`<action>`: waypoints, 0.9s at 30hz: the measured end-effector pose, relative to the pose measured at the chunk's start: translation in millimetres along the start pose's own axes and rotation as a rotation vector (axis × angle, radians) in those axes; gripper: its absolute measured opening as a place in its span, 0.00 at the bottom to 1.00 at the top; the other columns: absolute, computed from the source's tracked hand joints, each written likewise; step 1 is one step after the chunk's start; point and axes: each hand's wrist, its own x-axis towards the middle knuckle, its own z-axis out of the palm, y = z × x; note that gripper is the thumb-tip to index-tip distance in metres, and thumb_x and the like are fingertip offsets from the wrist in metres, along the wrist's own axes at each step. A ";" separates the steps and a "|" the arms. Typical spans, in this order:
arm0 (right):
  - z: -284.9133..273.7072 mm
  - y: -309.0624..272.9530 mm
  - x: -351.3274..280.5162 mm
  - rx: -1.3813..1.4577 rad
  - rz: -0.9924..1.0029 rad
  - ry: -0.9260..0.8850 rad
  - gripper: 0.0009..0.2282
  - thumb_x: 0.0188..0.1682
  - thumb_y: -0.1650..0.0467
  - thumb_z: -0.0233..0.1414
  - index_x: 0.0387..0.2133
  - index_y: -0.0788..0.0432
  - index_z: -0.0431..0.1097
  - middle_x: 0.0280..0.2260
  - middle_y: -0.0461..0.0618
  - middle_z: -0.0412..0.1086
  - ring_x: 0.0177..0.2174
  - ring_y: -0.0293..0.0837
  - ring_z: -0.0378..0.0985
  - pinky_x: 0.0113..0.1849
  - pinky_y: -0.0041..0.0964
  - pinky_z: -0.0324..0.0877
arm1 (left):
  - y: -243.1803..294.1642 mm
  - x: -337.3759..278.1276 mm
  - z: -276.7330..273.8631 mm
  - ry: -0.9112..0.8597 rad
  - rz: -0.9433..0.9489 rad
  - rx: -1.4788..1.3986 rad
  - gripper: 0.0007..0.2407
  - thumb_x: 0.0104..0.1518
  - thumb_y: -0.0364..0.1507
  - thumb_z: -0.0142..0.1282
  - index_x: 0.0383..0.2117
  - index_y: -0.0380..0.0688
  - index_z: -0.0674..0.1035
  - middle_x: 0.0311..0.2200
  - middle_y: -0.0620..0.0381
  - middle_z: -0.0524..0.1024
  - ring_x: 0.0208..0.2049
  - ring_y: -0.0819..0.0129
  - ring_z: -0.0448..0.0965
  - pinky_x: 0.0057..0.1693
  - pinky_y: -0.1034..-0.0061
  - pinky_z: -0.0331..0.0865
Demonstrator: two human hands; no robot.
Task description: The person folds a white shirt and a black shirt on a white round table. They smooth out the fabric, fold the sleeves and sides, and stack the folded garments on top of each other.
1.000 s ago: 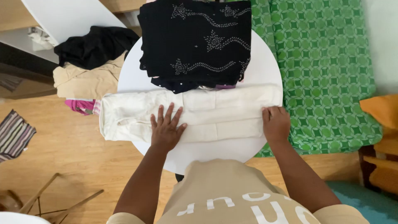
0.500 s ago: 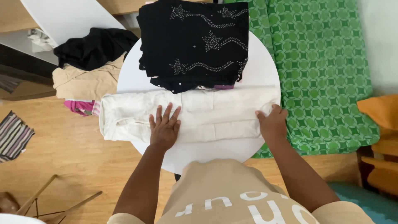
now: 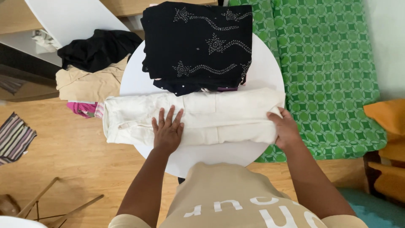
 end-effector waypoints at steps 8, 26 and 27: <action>-56.6 -60.5 -0.5 0.295 -0.082 -0.013 0.30 0.44 0.73 0.55 0.62 0.69 0.55 0.52 0.64 0.71 0.53 0.61 0.76 0.53 0.53 0.70 | 89.8 -11.9 20.1 -0.100 0.175 -0.153 0.25 0.67 0.47 0.27 0.71 0.61 0.54 0.74 0.57 0.37 0.72 0.47 0.24 0.69 0.41 0.23; 171.5 -12.3 -155.3 -0.683 -0.517 -0.809 0.37 0.47 0.72 0.61 0.68 0.53 0.47 0.62 0.54 0.54 0.49 0.45 0.68 0.44 0.38 0.75 | 17.0 -56.8 -54.3 -0.188 -0.246 -2.406 0.34 0.61 0.57 0.33 0.66 0.46 0.64 0.60 0.49 0.70 0.57 0.52 0.72 0.62 0.55 0.65; 181.7 -4.4 -157.3 -0.747 -0.334 -0.830 0.40 0.44 0.71 0.60 0.69 0.50 0.42 0.61 0.51 0.52 0.46 0.44 0.70 0.42 0.39 0.75 | 15.7 -60.6 -61.7 -0.083 -0.167 -2.390 0.34 0.61 0.57 0.33 0.66 0.44 0.64 0.61 0.48 0.70 0.59 0.50 0.72 0.63 0.54 0.66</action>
